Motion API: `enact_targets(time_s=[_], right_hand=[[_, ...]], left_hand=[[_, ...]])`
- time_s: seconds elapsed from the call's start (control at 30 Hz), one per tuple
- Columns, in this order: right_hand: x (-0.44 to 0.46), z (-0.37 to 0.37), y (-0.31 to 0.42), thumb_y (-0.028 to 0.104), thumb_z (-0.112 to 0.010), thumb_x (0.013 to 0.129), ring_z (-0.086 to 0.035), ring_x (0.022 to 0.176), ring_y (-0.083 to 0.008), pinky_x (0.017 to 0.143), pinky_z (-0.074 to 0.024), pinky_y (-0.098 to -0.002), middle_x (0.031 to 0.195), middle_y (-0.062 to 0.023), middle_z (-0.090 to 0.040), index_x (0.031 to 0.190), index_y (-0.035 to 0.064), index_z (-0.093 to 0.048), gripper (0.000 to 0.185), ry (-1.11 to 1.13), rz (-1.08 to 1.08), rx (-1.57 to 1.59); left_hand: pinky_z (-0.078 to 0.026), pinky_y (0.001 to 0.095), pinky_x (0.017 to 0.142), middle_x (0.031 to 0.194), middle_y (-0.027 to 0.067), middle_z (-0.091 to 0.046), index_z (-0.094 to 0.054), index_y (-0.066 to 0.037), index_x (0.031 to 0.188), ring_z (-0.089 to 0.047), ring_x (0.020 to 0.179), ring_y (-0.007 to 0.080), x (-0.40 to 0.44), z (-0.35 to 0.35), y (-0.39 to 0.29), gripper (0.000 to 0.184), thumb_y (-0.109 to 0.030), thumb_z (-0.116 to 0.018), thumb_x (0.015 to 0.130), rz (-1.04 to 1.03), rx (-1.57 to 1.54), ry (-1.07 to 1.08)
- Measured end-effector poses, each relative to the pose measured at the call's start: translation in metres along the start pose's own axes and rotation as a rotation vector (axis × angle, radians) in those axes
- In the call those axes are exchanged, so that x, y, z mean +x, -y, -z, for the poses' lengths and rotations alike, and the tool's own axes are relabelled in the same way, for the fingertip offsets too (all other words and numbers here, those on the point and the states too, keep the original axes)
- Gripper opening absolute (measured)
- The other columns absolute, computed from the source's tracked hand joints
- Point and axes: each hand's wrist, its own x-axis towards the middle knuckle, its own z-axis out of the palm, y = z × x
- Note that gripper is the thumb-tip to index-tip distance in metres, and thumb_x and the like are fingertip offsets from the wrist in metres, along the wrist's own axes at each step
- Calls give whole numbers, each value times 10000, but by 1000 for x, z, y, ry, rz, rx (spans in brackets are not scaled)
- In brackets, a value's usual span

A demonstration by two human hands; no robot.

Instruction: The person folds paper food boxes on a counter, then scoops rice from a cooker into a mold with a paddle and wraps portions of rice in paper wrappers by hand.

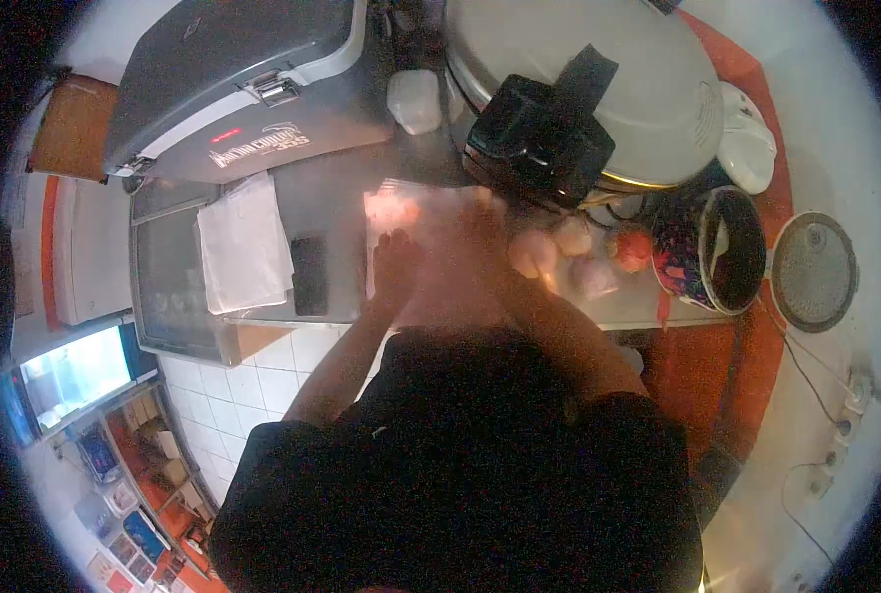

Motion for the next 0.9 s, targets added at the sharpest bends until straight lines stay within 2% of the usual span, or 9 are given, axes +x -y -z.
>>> enact_targets(time_s=[0.1,0.17,0.3,0.4,0.5,0.6,0.7,0.77,0.9], right_hand=[[14,28,6,123,-653,769,-669,898,-350,771,-531,-442,944,-208,-670,870,3,-689,161,660,151,-267],[9,33,14,160,-643,786,-669,870,-368,782,-534,-440,870,-210,-668,807,-16,-687,183,681,-11,-291],[-6,12,34,233,-703,742,-618,1025,-372,840,-514,-454,994,-256,-625,981,-22,-655,353,831,16,-478],[-41,36,94,289,-761,677,-523,1175,-355,879,-487,-462,1177,-289,-513,1177,-24,-522,637,373,-223,-457],[-59,0,39,302,-799,626,-423,1261,-332,917,-453,-475,1301,-278,-385,1283,3,-380,834,354,-98,-210],[-61,10,23,278,-809,614,-521,1135,-326,866,-477,-450,1201,-239,-478,1263,12,-382,821,329,84,137],[-61,55,40,230,-814,621,-591,1002,-282,806,-502,-395,1115,-180,-554,1302,25,-365,841,433,-65,398],[-65,79,47,153,-790,680,-620,910,-223,760,-516,-338,1033,-122,-595,1338,43,-350,799,361,-158,677],[-72,110,48,81,-769,721,-603,953,-176,807,-519,-316,1055,-103,-582,1361,62,-340,770,315,-241,976]], left_hand=[[-429,419,808,1001,76,-557,-687,-100,901,-513,1003,278,-14,7,-8,136,-178,-644,798,58,158,131],[-424,420,789,1033,100,-532,-645,-53,1002,-505,985,287,-33,-8,-2,212,-137,-586,816,-153,208,94],[-421,421,790,1070,125,-508,-597,-31,1071,-495,995,291,-55,-71,10,267,-111,-545,821,-102,185,174],[-413,432,831,1109,134,-502,-572,-21,1146,-480,1043,305,-57,-70,10,339,-102,-553,817,22,-61,269],[-397,438,901,1212,144,-500,-554,-7,1219,-460,1090,327,-70,-37,-6,397,-67,-541,826,103,43,147],[-361,423,987,1320,139,-478,-503,-16,1329,-443,1136,334,-77,-30,0,477,-58,-539,855,-6,-137,86],[-345,383,1019,1373,133,-464,-471,-44,1383,-446,1118,303,-73,-18,-10,512,-67,-543,877,-34,-532,40],[-341,350,1029,1355,114,-480,-456,-66,1411,-445,1098,271,-64,22,-37,560,-46,-557,860,148,-859,231],[-351,326,1019,1239,109,-519,-470,-87,1406,-443,1071,258,-60,-58,-31,606,2,-548,811,-15,-880,314]])
